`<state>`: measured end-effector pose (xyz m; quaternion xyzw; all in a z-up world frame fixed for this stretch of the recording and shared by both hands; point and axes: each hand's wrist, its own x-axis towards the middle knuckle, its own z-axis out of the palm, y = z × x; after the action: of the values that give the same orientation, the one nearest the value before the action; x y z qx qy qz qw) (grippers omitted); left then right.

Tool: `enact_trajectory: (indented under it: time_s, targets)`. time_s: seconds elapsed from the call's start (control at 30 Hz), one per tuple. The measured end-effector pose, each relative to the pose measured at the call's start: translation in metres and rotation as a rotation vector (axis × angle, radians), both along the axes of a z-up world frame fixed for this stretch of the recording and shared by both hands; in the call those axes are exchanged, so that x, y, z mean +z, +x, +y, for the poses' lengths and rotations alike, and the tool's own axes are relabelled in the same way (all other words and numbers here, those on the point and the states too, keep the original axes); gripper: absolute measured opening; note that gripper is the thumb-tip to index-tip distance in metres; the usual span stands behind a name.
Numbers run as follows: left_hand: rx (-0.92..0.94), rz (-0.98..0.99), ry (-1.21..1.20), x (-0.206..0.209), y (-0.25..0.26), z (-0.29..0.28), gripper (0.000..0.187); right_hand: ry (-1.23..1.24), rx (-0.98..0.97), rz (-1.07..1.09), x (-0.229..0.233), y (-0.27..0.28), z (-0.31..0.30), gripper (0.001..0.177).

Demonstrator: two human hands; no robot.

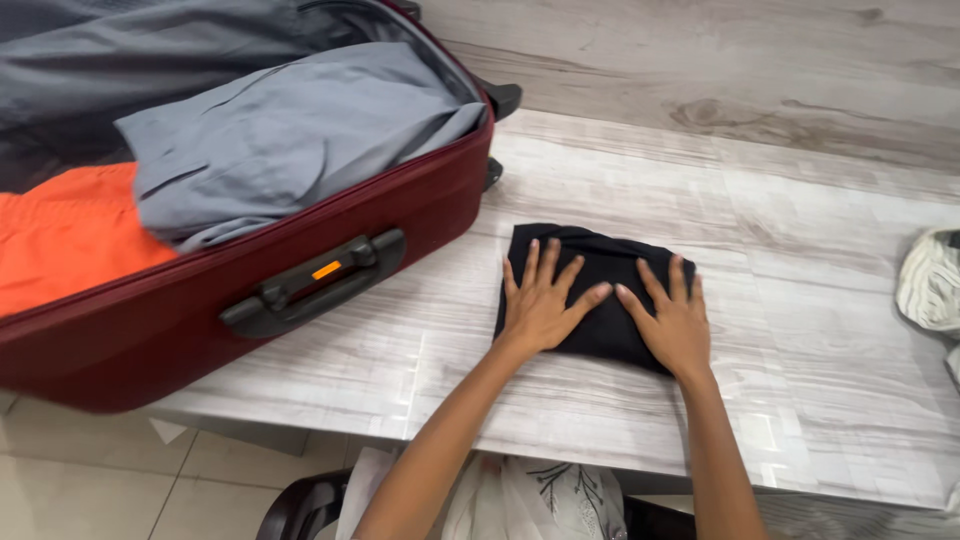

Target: The person folds a black shirt and a striped shirt on a table, then places them into a maroon suitcase. The person also removes a grey shirt and a pair of jeans from the suitcase, folds them on the table, and places them back into the suitcase.

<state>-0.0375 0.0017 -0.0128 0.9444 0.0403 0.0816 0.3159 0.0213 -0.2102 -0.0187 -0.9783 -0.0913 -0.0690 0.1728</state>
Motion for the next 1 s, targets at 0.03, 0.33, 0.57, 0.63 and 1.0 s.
enact_trajectory:
  time_s: [0.03, 0.33, 0.57, 0.63, 1.0]
  targets:
    - [0.12, -0.075, -0.046, -0.004, -0.01, 0.002, 0.104, 0.044, -0.011, -0.032, -0.001, -0.011, -0.002, 0.082]
    - [0.17, 0.192, -0.749, -0.004, -0.022, 0.046, 0.132, 0.608, -0.313, 0.424, 0.027, -0.037, -0.036, 0.084]
    - [-0.002, 0.334, -1.439, 0.03, -0.091, 0.071, 0.083, 1.118, 0.002, 0.45, 0.061, -0.08, 0.001, 0.057]
    - [-0.099, 0.121, -1.522, 0.056, -0.116, 0.091, 0.071, 1.12, 0.101, 0.376, 0.101, -0.085, 0.029, 0.053]
    - [0.186, -0.979, -1.175, 0.173, -0.241, 0.27, 0.051, 0.663, 1.174, -0.544, 0.292, -0.06, 0.31, 0.022]
